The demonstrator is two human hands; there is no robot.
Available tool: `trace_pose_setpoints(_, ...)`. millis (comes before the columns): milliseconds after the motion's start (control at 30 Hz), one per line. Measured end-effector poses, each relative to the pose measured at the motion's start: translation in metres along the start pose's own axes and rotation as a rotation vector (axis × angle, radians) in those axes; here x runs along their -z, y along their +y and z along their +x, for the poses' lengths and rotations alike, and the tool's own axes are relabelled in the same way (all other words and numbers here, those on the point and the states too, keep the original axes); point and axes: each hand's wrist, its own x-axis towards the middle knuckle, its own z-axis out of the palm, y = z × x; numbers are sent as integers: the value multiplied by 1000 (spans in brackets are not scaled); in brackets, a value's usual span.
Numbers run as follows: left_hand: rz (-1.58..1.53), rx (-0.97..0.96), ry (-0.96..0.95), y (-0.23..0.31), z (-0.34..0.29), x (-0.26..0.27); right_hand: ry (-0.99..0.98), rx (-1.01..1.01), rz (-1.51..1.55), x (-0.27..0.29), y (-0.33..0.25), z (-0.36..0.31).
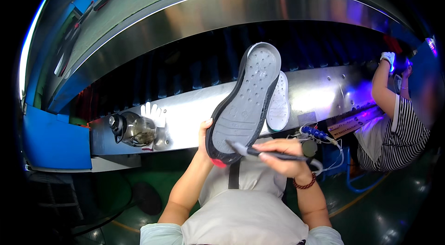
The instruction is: The person picks up a shoe insole from a conveyor belt and uses a brush to scrub its surface. They repeatedly rotate the insole to clean different areas and then place it back on the belt. The process is repeated for multiple insoles.
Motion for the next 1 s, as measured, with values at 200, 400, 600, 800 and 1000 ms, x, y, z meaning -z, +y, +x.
trace_pose_setpoints(200,-48,133,-46,-6,0,-6,328,211,-470,-3,3,23)
trace_pose_setpoints(400,-30,105,-30,0,4,4,-116,286,-347,-18,-8,10)
trace_pose_setpoints(600,-128,182,-71,2,4,0,453,-27,497,30,3,-10)
trace_pose_setpoints(800,-289,246,-204,-1,1,-12,1042,-44,457,44,28,-17)
trace_pose_setpoints(1000,-272,247,-231,-2,0,-15,1085,-145,529,39,49,-34)
